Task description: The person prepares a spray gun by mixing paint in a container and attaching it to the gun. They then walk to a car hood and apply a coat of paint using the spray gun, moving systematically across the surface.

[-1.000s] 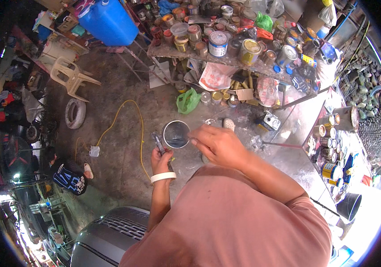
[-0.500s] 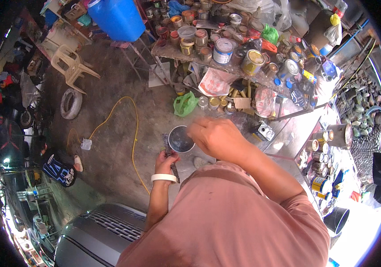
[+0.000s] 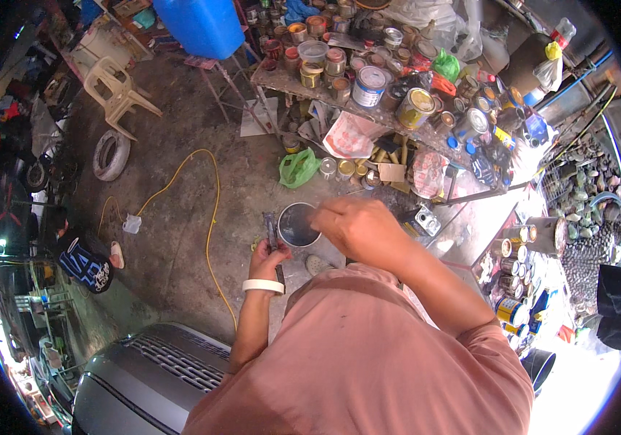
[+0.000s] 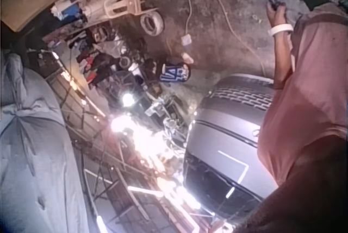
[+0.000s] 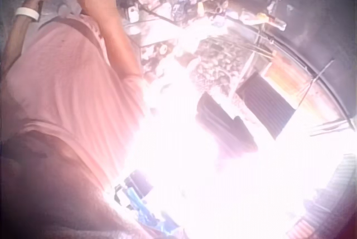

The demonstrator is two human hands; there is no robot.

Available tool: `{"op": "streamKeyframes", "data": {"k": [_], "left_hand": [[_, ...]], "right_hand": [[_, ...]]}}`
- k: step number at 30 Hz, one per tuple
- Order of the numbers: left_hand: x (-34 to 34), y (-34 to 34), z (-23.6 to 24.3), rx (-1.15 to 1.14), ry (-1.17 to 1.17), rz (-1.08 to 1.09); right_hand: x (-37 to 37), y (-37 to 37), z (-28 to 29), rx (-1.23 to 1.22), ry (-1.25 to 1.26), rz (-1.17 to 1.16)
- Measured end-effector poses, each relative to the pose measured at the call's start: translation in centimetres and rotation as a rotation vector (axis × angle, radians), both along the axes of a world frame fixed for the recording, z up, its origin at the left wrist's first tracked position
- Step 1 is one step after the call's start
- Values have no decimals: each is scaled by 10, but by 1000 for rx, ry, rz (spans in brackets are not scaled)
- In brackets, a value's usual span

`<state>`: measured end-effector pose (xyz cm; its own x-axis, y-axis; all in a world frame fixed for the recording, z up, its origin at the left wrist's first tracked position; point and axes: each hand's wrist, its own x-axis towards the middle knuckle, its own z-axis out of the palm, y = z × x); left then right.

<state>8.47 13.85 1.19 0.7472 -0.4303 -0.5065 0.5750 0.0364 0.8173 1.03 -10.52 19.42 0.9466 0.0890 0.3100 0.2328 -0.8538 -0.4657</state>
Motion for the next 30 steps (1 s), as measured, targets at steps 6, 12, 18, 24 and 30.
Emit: {"op": "streamKeyframes", "data": {"k": [6, 12, 18, 24, 30], "left_hand": [[0, -7, 13, -14, 45, 9], [-2, -11, 17, -8, 40, -22], [-6, -16, 23, 44, 9, -44], [-7, -16, 18, 45, 8, -63], [-6, -16, 19, 17, 49, -64]], "right_hand": [[-8, 2, -1, 17, -42, -4], [-13, 1, 4, 32, -89, -14], [-19, -7, 2, 54, -78, -57], [-25, -13, -1, 43, -20, -59], [-26, -6, -3, 81, -78, -88]]}}
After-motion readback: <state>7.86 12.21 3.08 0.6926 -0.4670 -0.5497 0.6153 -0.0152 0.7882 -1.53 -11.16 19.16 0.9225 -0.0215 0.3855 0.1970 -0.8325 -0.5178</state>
